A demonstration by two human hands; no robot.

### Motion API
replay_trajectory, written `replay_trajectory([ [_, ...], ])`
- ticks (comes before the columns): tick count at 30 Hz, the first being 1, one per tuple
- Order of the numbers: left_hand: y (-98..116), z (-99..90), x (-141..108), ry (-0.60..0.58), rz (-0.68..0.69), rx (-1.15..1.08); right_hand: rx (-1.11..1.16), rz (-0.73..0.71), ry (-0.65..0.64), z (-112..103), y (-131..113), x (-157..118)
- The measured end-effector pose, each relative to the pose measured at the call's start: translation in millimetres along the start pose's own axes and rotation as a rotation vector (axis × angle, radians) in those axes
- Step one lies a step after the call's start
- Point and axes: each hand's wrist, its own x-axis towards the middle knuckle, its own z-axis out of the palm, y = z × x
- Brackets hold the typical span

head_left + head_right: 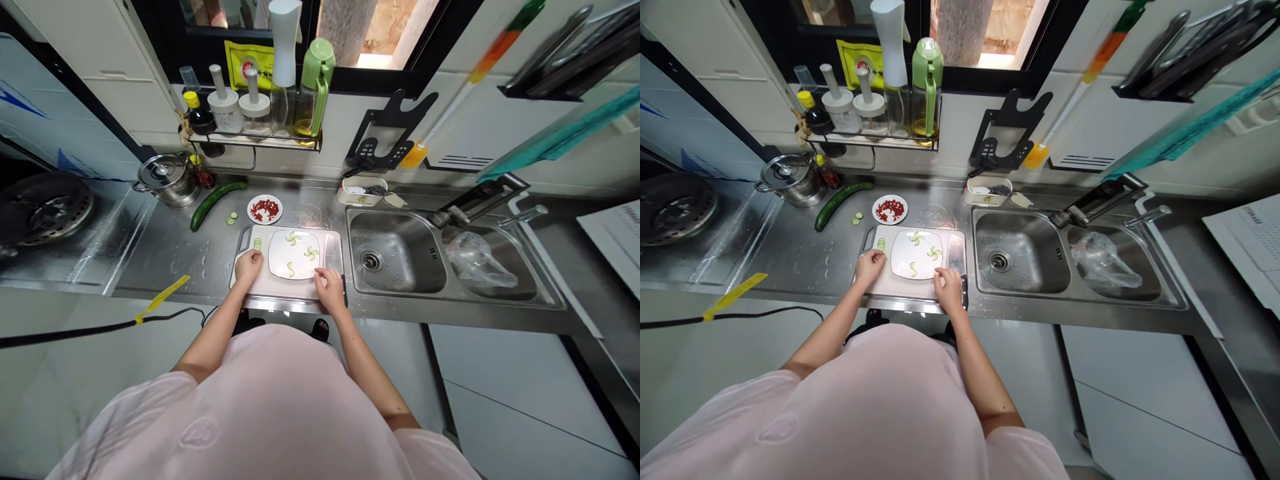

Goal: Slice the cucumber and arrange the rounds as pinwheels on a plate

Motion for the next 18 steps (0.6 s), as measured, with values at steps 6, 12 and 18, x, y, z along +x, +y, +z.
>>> replay_trajectory([
  [6, -5.4, -3.0, 14.9, 0.055, -0.088, 0.073, 0.045, -0.018, 0.066, -0.1, -2.1, -0.7],
  [12, -1.9, 1.2, 27.1, 0.078, -0.162, 0.162, 0.069, -0.023, 0.052, 1.7, -6.8, -2.0],
  [18, 4.1, 5.7, 34.0, 0.08, -0.208, 0.237, 0.071, -0.015, 0.058, -2.9, -5.9, -3.5],
])
